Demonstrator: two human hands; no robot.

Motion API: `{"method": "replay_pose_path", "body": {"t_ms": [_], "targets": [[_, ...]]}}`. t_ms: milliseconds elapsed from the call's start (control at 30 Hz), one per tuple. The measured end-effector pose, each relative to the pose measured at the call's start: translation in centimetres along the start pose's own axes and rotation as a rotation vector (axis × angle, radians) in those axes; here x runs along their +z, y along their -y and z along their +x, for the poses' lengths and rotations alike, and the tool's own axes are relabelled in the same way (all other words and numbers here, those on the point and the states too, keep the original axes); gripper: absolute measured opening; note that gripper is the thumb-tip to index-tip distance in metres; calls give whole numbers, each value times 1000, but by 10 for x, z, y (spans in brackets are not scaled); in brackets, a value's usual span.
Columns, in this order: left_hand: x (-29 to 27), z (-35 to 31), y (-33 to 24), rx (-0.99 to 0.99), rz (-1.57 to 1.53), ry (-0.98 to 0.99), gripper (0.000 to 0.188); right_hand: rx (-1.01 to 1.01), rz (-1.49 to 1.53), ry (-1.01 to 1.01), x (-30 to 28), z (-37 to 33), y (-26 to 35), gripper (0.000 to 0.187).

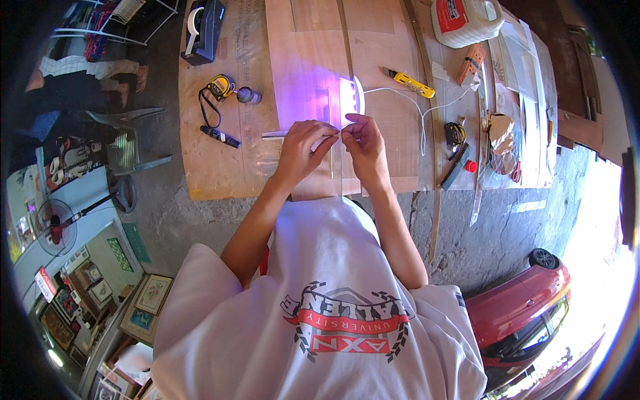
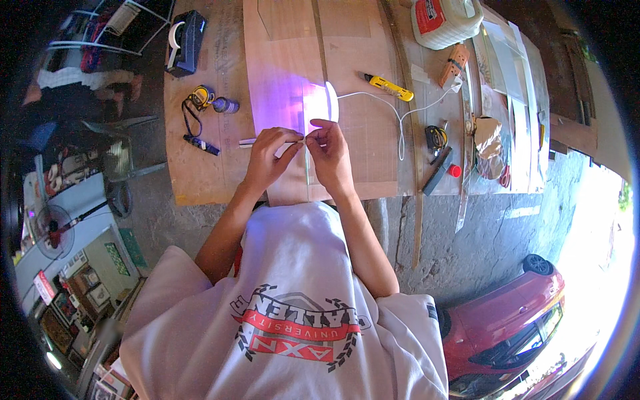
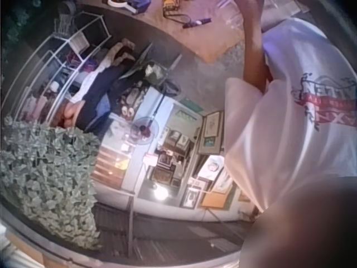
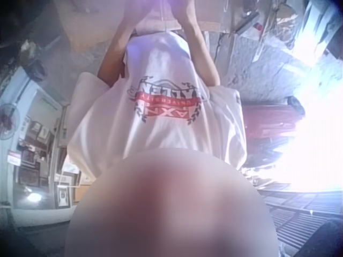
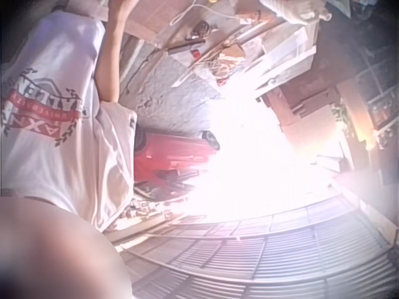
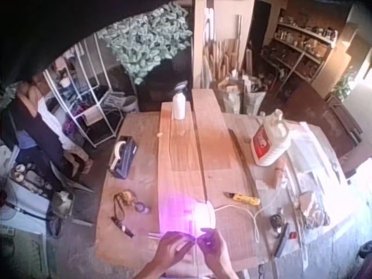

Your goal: The person assembles a small acrylic structure by placing a UV lamp on a clear sheet, then adding acrylic strips and a wooden ruler to form a frame. The person repeatedly lifts and repositions the acrylic sheet and strips, adjusting alignment on a wooden workbench.

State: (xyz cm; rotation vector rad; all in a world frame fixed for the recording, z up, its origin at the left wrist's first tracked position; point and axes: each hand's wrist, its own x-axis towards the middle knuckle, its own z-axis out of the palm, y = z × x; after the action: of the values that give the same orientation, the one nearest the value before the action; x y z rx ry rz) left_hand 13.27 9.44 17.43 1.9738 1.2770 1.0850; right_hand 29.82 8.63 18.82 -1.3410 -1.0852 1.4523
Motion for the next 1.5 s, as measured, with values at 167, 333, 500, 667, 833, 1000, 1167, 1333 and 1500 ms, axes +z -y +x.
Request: {"method": "replay_pose_path", "body": {"t_ms": [167, 333, 500, 667, 833, 1000, 1167, 1333, 1500], "targets": [[-1, 0, 1, 3, 9, 8, 9, 4, -12, 76, -4, 6, -2, 36], [-1, 0, 2, 18, 17, 6, 9, -39, -90, 55, -4, 4, 1, 36], [0, 0, 1, 15, 21, -3, 9, 13, -25, 73, -5, 6, 1, 36], [-1, 0, 1, 8, 28, -1, 9, -45, -91, 107, -2, 10, -7, 34], [-2, 0, 1, 3, 31, 1, 9, -62, -155, 63, -1, 5, -8, 36], [0, -1, 2, -14, 35, -14, 9, -179, -236, 27, 0, 1, 0, 38], [1, -2, 2, -16, 46, -17, 10, -154, -249, 14, 1, -2, 14, 38], [1, -3, 2, -22, 50, -20, 10, -95, -212, 32, 4, 0, 30, 35], [1, -5, 2, -37, 46, -6, 9, -103, -281, -7, 2, -4, 41, 31]]}}
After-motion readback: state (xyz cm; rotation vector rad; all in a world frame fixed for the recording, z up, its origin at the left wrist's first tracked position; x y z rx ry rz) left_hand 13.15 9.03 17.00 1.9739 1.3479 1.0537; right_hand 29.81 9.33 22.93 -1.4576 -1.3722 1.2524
